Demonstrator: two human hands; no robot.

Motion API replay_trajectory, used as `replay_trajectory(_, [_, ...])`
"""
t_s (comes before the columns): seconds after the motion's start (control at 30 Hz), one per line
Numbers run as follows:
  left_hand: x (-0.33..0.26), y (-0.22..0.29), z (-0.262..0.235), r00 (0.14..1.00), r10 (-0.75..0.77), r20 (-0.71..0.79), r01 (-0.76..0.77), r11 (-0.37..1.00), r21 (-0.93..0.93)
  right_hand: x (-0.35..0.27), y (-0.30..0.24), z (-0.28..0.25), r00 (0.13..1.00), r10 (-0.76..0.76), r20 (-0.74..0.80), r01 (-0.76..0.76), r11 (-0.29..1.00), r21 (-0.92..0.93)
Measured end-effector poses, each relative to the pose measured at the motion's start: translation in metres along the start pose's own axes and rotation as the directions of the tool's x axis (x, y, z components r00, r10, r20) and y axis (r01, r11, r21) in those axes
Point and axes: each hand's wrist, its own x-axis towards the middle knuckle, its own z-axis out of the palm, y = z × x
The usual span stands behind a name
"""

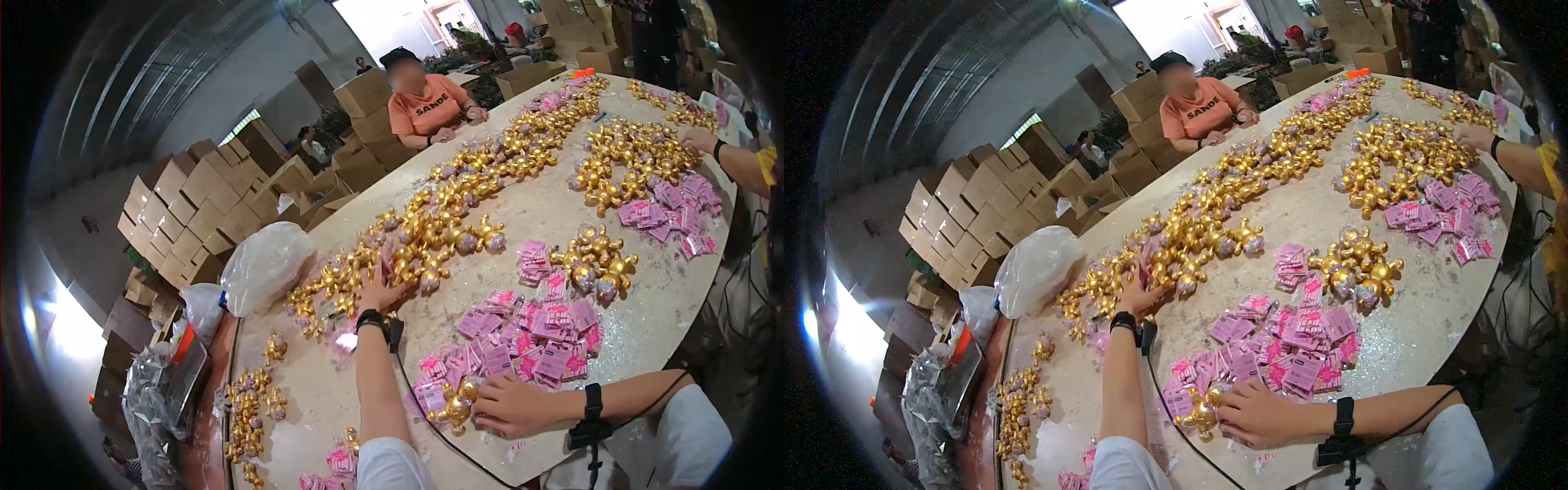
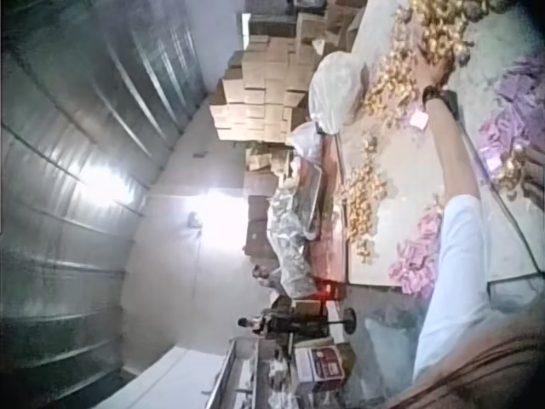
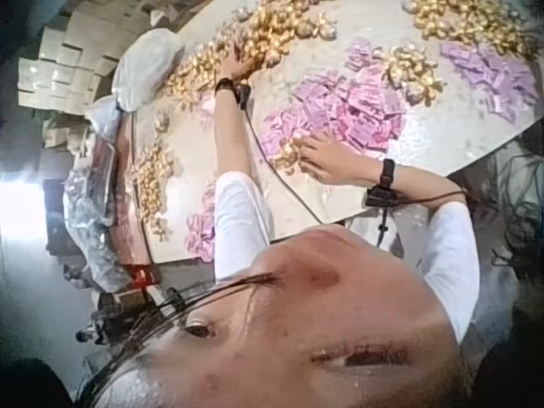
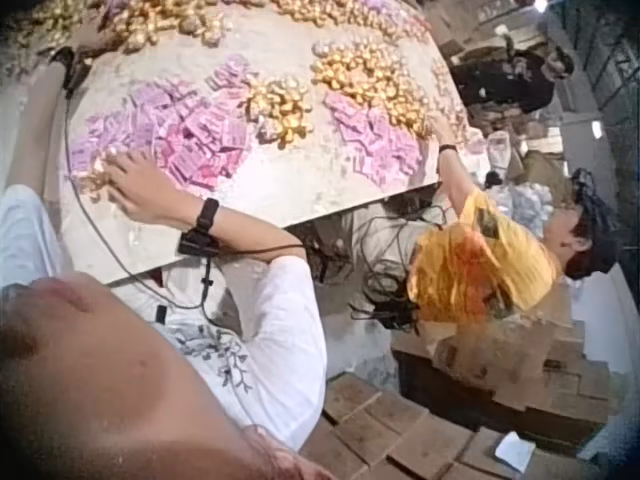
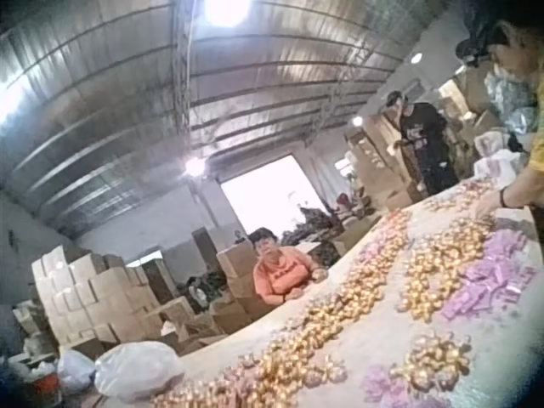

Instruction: Packaging small gold-colored star-shaped products into pink plastic wrappers.

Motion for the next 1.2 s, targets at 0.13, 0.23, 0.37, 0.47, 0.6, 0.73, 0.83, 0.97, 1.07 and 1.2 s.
replay_trajectory(0.13, [-0.032,-0.041,0.041,0.985,-0.158,0.073,0.154,0.986,0.063,-0.001,0.006,0.001,0.999,0.036,0.034,-0.037,0.999,0.035])
replay_trajectory(0.23, [-0.067,-0.069,0.055,0.956,-0.266,0.123,0.254,0.962,0.105,-0.003,0.011,-0.002,0.997,0.052,0.053,-0.053,0.998,0.025])
replay_trajectory(0.37, [-0.106,-0.145,0.026,0.98,-0.192,0.058,0.193,0.981,-0.004,0.003,0.001,-0.003,0.997,0.009,0.077,-0.015,0.998,0.065])
replay_trajectory(0.47, [-0.089,-0.062,-0.038,0.996,0.072,-0.044,-0.076,0.99,-0.115,-0.004,0.001,-0.006,0.997,-0.003,0.082,0.001,0.999,0.033])
replay_trajectory(0.6, [-0.07,0.025,-0.073,0.956,0.274,-0.107,-0.288,0.947,-0.141,-0.002,0.003,-0.008,0.999,0.011,0.051,-0.011,1.0,0.009])
replay_trajectory(0.73, [-0.115,0.043,-0.081,0.958,0.27,-0.1,-0.278,0.956,-0.088,0.001,-0.002,-0.001,0.996,-0.066,0.053,0.066,0.998,-0.001])
replay_trajectory(0.83, [-0.176,0.024,-0.057,0.97,0.239,-0.044,-0.241,0.969,-0.051,-0.003,0.006,-0.002,0.999,-0.028,0.028,0.029,0.999,-0.03])
replay_trajectory(0.97, [-0.332,-0.045,-0.04,0.999,0.014,0.044,-0.017,0.997,0.07,0.001,0.003,-0.004,0.998,-0.036,0.046,0.037,0.999,-0.028])
replay_trajectory(1.07, [-0.394,-0.073,-0.014,0.983,-0.155,0.098,0.144,0.983,0.116,0.005,0.004,-0.007,0.998,-0.025,0.062,0.025,1.0,-0.006])
replay_trajectory(1.2, [-0.332,-0.055,-0.05,0.996,-0.073,0.049,0.067,0.993,0.102,0.006,0.005,-0.002,0.995,-0.062,0.072,0.063,0.998,-0.01])
